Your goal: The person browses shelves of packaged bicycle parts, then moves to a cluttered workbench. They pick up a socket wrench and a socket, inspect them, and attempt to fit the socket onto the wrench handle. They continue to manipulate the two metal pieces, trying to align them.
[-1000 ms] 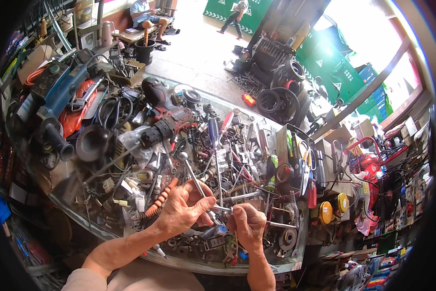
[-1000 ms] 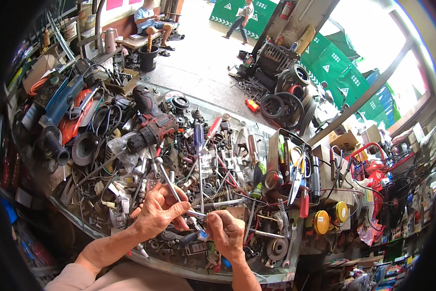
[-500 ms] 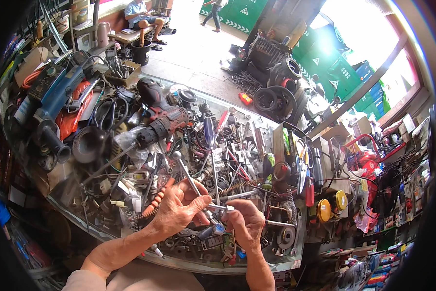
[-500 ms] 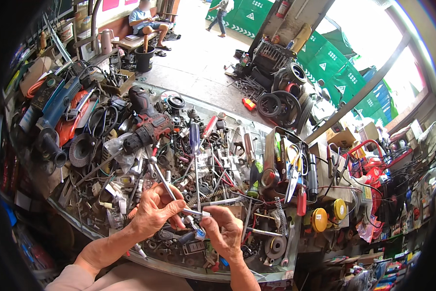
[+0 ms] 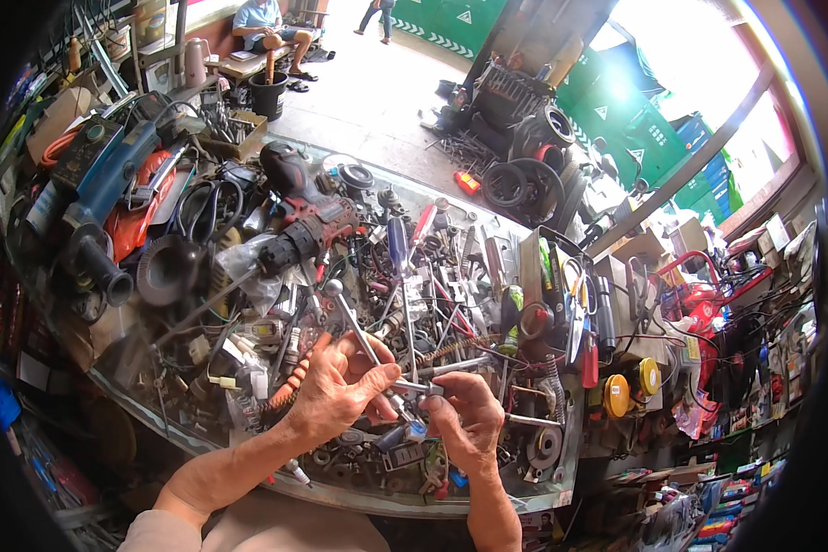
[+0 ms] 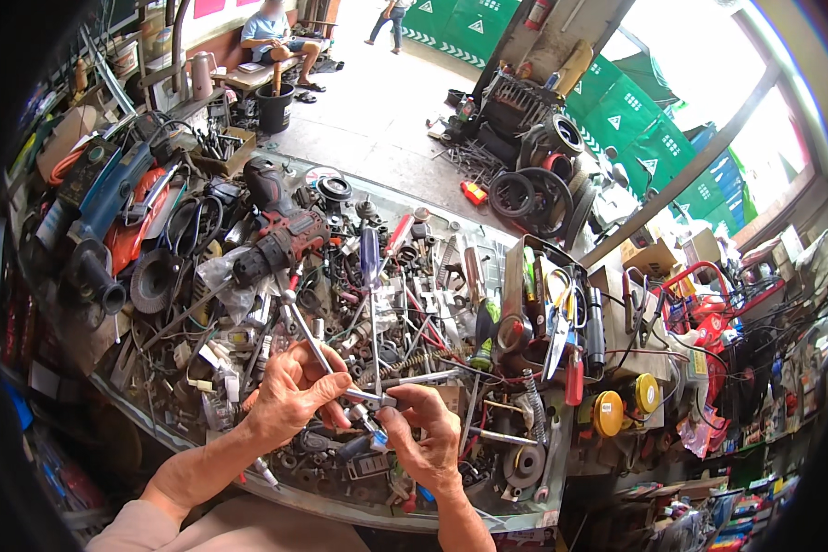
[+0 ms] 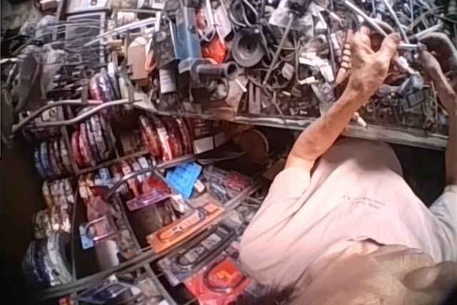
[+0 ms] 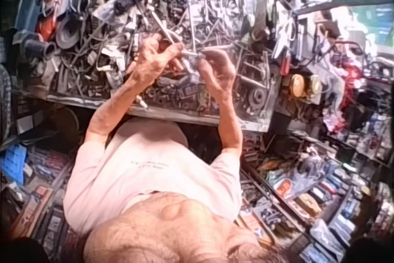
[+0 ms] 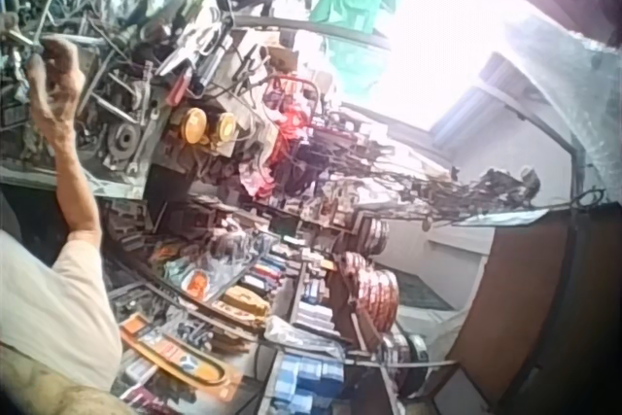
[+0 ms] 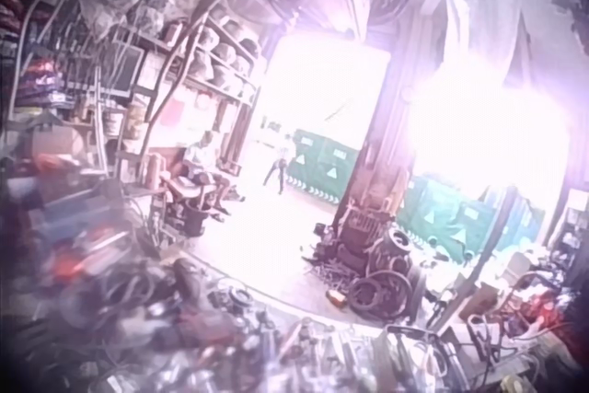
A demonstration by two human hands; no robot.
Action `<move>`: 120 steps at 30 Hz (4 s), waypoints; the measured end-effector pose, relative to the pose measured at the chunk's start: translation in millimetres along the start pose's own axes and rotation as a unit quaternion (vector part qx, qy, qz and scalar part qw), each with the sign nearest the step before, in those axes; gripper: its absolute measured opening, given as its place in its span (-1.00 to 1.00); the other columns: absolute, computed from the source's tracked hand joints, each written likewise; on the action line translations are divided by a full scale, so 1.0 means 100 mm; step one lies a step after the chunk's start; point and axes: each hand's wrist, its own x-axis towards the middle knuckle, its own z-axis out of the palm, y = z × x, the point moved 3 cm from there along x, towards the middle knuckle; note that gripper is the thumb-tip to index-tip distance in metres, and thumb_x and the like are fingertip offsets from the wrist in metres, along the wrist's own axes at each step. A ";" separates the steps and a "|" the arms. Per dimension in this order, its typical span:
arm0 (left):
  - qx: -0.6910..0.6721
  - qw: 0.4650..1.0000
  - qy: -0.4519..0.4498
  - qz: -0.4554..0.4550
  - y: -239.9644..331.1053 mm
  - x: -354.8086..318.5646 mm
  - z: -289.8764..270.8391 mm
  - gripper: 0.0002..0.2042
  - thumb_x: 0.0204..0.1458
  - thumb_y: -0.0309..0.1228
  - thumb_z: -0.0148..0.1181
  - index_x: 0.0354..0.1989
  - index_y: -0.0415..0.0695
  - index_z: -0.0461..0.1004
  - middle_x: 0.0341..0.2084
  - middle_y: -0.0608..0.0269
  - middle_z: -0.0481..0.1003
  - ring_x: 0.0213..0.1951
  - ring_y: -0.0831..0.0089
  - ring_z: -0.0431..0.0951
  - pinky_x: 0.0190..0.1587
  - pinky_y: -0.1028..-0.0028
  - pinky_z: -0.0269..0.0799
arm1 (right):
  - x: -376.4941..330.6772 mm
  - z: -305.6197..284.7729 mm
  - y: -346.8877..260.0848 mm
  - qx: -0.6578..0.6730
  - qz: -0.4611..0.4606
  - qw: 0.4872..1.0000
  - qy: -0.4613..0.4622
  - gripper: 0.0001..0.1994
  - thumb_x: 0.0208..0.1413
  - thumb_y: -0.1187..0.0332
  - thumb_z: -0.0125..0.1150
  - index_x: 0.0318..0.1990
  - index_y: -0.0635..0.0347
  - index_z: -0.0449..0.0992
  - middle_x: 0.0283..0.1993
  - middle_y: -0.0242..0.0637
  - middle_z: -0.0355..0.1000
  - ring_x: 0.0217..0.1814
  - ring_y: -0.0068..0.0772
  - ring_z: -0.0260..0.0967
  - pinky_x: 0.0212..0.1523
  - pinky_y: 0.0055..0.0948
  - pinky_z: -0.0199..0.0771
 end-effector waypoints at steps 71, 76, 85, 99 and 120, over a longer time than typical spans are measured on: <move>0.001 1.000 -0.024 -0.006 0.02 -0.03 0.06 -0.84 0.13 -0.48 0.17 -0.20 -0.25 0.35 -0.48 0.21 0.52 -0.54 0.48 0.59 -0.55 0.58 0.53 | 0.03 0.04 -0.10 -0.062 -0.066 0.996 0.009 -0.82 0.18 0.36 0.16 -0.34 0.32 0.49 -0.63 -0.41 0.40 -0.69 -0.71 0.27 -0.68 -0.67 0.21; -0.007 0.999 -0.030 -0.007 -0.04 -0.03 0.06 -0.82 0.12 -0.48 0.17 -0.19 -0.27 0.35 -0.49 0.17 0.53 -0.56 0.43 0.60 -0.53 0.53 0.55 | 0.01 0.00 0.03 -0.053 -0.016 0.998 -0.017 -0.74 0.22 0.28 0.13 -0.39 0.31 0.48 -0.72 -0.46 0.31 -0.74 -0.72 0.20 -0.71 -0.66 0.13; -0.001 1.000 -0.019 -0.013 -0.01 -0.04 0.06 -0.82 0.13 -0.48 0.17 -0.19 -0.26 0.33 -0.48 0.22 0.51 -0.55 0.47 0.59 -0.54 0.57 0.50 | 0.01 0.01 -0.03 -0.054 -0.024 0.998 0.006 -0.83 0.15 0.37 0.23 -0.35 0.32 0.54 -0.60 -0.40 0.42 -0.58 -0.69 0.33 -0.57 -0.61 0.31; 0.008 1.000 -0.028 -0.012 -0.06 -0.02 0.06 -0.82 0.14 -0.44 0.17 -0.19 -0.24 0.33 -0.50 0.24 0.51 -0.55 0.50 0.58 -0.54 0.58 0.49 | 0.00 -0.02 0.03 -0.054 0.009 0.998 -0.006 -0.79 0.19 0.33 0.18 -0.34 0.35 0.52 -0.62 -0.43 0.41 -0.60 -0.72 0.33 -0.61 -0.66 0.28; -0.004 1.000 -0.024 -0.004 -0.01 -0.04 0.07 -0.85 0.14 -0.49 0.15 -0.19 -0.25 0.35 -0.50 0.25 0.50 -0.57 0.50 0.58 -0.52 0.58 0.51 | 0.00 -0.01 -0.01 -0.001 0.053 0.998 -0.040 -0.75 0.19 0.28 0.20 -0.27 0.37 0.51 -0.65 -0.46 0.36 -0.67 -0.75 0.24 -0.67 -0.67 0.19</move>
